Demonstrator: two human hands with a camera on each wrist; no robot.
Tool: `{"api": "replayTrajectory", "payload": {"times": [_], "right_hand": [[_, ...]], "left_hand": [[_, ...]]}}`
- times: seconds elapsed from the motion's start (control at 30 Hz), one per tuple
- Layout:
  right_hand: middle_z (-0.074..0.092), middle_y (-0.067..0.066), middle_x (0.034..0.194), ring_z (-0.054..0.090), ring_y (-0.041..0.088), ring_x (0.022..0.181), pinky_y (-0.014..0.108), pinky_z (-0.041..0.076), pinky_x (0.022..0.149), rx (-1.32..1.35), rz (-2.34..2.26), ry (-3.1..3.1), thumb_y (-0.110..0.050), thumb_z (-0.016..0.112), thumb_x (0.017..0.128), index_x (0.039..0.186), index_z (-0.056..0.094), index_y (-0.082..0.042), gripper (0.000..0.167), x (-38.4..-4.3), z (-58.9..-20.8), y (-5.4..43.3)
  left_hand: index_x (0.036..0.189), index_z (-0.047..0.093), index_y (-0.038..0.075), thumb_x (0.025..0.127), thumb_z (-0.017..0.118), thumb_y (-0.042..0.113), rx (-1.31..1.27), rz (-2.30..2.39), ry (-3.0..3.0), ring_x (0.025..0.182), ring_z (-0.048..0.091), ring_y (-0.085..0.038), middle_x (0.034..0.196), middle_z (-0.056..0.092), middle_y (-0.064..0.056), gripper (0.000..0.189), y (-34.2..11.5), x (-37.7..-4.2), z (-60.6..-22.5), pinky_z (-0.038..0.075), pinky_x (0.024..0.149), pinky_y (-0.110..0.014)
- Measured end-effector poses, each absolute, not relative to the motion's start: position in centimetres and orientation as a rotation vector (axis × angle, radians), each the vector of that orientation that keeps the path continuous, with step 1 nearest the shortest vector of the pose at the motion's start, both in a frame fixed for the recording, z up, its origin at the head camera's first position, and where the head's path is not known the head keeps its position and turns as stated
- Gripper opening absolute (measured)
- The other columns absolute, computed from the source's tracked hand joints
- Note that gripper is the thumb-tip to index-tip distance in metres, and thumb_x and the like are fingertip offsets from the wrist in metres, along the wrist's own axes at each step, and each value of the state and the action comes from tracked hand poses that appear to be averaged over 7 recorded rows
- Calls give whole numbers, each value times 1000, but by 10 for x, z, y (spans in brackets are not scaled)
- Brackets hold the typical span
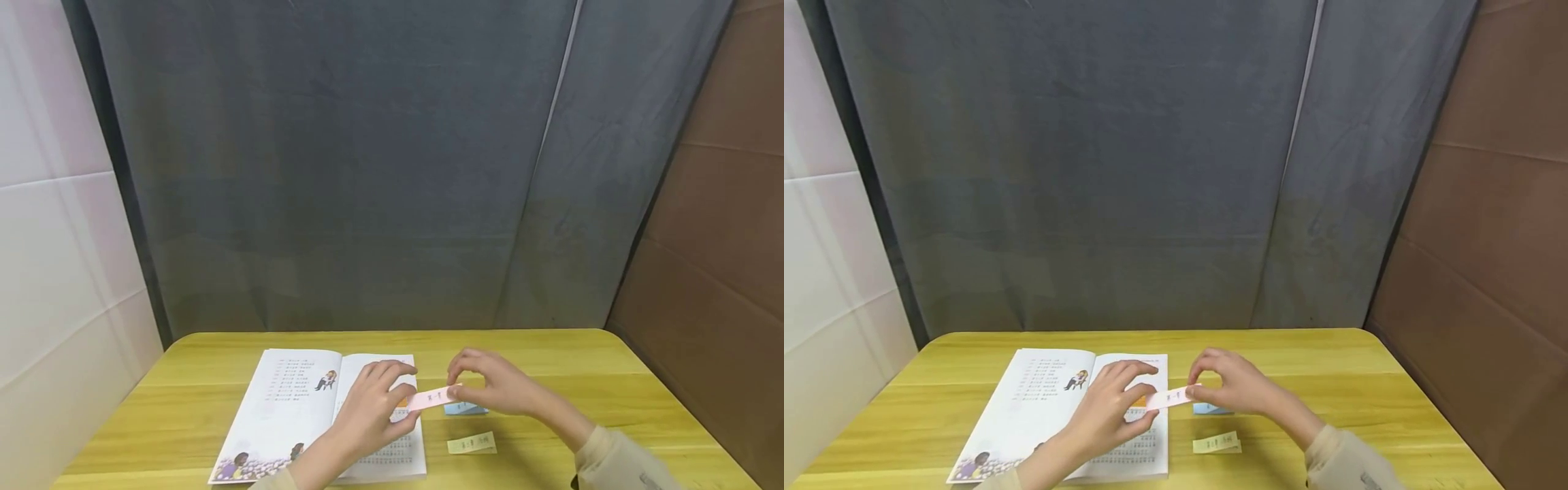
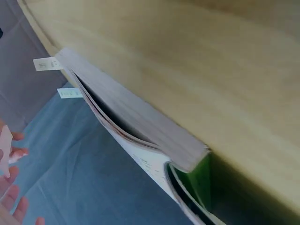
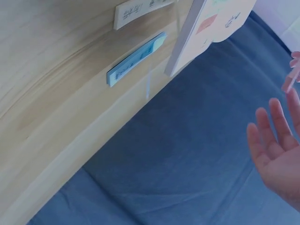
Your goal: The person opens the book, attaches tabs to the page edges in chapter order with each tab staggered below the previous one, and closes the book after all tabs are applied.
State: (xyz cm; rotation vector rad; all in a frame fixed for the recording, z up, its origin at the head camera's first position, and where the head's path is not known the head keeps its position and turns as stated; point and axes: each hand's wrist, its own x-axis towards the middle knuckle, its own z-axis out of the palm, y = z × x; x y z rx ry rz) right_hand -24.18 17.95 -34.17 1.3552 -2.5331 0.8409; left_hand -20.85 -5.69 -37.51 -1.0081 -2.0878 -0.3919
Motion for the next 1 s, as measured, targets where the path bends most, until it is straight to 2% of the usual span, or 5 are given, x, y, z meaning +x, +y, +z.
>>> {"api": "replayTrajectory", "payload": {"times": [0.3,0.67,1.0], "right_hand": [[56,-7,97,52,10,90,30,45,72,1396,551,-2138,-29,61,81,87,64,-20,11,-231,-345,172],[56,-6,101,50,13,95,33,43,77,1411,471,-2001,-32,61,80,88,64,-17,17,-225,-352,171],[56,-6,99,51,12,94,33,43,77,1403,511,-2006,-31,60,81,84,63,-18,14,-221,-356,167]], "left_hand": [[74,59,18,68,65,24,-1019,-527,-2059,102,46,-15,107,52,2,10,-65,-201,-382,33,89,-40],[77,60,19,72,65,28,-1045,-569,-2023,102,46,-16,108,52,1,11,-71,-194,-387,33,87,-39],[76,60,19,73,65,29,-1040,-546,-2038,102,46,-17,110,51,2,11,-72,-193,-389,33,86,-40]]}}
